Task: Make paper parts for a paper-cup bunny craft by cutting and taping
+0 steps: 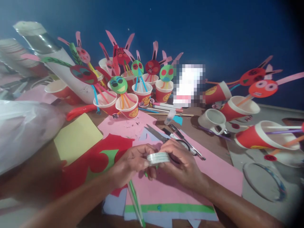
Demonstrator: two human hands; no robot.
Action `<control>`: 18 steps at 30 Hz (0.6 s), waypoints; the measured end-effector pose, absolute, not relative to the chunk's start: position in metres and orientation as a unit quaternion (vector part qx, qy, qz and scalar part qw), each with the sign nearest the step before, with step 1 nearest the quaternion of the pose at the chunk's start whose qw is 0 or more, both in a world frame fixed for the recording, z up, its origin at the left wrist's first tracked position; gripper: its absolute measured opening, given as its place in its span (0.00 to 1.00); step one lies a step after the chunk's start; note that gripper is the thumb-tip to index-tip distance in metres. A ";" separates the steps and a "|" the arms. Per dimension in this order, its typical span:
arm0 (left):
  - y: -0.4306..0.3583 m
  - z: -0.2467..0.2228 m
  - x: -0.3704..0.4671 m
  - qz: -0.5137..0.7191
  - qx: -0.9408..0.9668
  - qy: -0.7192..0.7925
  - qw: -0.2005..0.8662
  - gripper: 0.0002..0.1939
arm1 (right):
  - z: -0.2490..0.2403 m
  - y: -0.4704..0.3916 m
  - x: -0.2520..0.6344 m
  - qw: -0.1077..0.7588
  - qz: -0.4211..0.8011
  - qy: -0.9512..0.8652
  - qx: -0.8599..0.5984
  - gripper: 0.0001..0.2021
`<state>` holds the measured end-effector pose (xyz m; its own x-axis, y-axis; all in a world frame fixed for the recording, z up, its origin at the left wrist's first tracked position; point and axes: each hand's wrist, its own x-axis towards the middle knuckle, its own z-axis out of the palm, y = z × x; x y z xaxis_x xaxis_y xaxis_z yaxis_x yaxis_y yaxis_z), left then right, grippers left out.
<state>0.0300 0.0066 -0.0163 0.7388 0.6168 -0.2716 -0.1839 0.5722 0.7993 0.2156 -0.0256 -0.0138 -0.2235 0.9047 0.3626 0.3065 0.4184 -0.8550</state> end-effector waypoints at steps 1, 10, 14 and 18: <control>0.007 -0.016 0.030 0.235 0.388 0.273 0.848 0.13 | -0.014 -0.025 0.215 0.453 0.325 -0.713 -0.425 0.03; 0.004 -0.019 0.033 0.224 0.367 0.299 0.852 0.12 | -0.009 -0.028 0.213 0.428 0.280 -0.749 -0.421 0.03; 0.004 -0.018 0.034 0.213 0.380 0.306 0.846 0.10 | -0.010 -0.029 0.212 0.414 0.283 -0.759 -0.415 0.01; 0.004 -0.019 0.033 0.225 0.367 0.291 0.855 0.10 | -0.014 -0.028 0.212 0.435 0.299 -0.744 -0.410 0.02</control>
<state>0.0331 0.0042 -0.0185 0.7294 0.5979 -0.3323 -0.1711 0.6299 0.7576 0.2124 -0.0282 -0.0137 -0.2855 0.8704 0.4012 0.3503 0.4844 -0.8016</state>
